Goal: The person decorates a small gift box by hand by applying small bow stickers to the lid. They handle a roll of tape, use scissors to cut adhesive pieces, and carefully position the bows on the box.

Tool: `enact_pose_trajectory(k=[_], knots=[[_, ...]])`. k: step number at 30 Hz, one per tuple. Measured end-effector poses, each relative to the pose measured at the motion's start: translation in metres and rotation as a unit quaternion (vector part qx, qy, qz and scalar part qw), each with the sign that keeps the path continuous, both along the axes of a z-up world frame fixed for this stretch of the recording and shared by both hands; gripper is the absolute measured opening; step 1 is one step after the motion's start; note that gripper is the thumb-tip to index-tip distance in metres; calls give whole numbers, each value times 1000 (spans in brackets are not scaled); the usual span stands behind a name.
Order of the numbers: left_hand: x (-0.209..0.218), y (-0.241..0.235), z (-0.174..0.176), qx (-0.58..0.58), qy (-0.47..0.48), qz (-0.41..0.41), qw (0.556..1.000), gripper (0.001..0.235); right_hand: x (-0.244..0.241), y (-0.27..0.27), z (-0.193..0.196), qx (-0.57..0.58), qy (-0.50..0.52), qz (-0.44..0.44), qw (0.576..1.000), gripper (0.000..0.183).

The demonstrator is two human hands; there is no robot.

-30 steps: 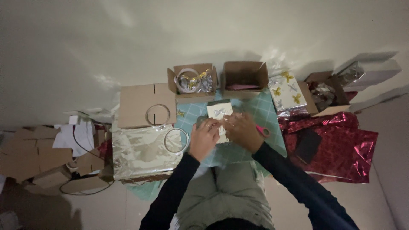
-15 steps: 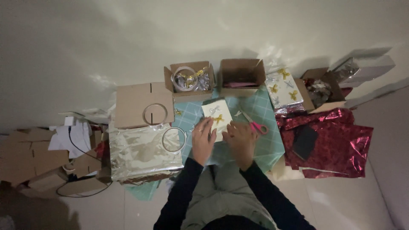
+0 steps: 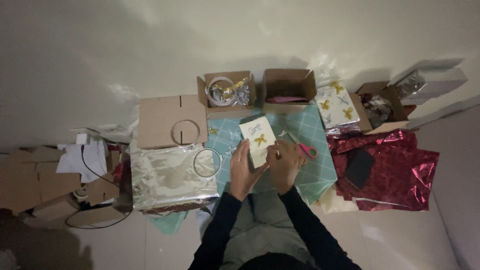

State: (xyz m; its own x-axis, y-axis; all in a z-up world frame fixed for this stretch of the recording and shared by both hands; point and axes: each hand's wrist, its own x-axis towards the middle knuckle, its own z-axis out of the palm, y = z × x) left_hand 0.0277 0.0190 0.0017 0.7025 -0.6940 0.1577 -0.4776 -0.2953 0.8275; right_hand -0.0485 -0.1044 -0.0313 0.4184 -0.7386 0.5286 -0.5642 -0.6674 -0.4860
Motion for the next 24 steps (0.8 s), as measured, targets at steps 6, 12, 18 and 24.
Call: enact_pose_trajectory(k=[6,12,18,24], knots=[[3,1,-8,54,-4,-14,998,97,1,16,6,-24,-8,-27,999,21],[1,2,8,66,13,-14,998,83,12,26,12,29,20,-66,997,27],[1,1,-7,45,-57,0,997,80,-26,62,33,-80,-58,148,984,18],[3,9,14,-32,32,-29,999,105,-87,-15,-64,-268,206,-37,940,18]])
